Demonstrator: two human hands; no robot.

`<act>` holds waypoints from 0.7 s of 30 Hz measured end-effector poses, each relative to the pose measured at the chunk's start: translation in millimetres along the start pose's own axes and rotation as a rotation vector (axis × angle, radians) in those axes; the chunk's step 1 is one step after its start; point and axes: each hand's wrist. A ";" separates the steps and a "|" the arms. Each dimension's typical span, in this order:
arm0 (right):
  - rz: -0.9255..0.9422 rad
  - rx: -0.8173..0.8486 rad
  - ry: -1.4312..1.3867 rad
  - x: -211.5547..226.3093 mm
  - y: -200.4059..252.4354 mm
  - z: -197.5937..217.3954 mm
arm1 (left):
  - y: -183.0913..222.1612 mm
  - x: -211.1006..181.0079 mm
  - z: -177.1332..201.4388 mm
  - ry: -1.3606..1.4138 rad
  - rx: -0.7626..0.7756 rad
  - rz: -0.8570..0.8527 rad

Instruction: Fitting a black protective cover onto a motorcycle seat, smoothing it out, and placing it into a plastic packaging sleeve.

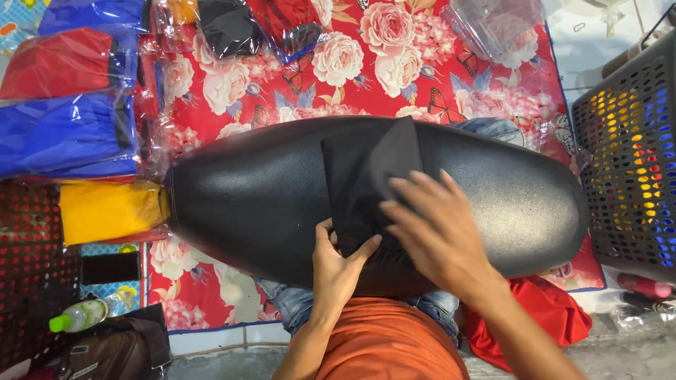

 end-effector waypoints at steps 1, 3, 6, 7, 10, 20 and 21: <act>0.167 0.186 0.047 -2.4 -12.8 -5.6 | 0.5 0.9 0.3 -0.001 -0.002 -0.027; 0.334 0.361 0.102 -13.6 -35.5 -20.3 | -3.2 3.5 -2.0 -0.007 0.000 -0.064; 0.366 0.532 0.089 -31.5 -53.2 -44.9 | -3.9 11.6 -5.1 -0.036 -0.038 -0.110; 0.337 0.562 0.114 -35.9 -55.2 -49.7 | -1.1 9.6 -5.2 -0.061 -0.039 -0.110; 0.278 0.620 0.165 -46.3 -58.7 -57.9 | -3.7 19.8 -6.2 -0.256 -0.077 -0.212; 0.128 0.608 0.224 -66.9 -34.4 -82.9 | -34.6 5.4 14.2 -0.901 -0.308 -1.426; 0.125 0.607 0.224 -68.6 -32.0 -84.7 | -39.0 0.7 13.2 -0.902 -0.304 -1.428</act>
Point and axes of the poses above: each hand's wrist, its own y-axis away from the middle knuckle, its own z-axis out of the back of the hand, x = y × z, and after that the axes turned 7 degrees about -y, right-handed
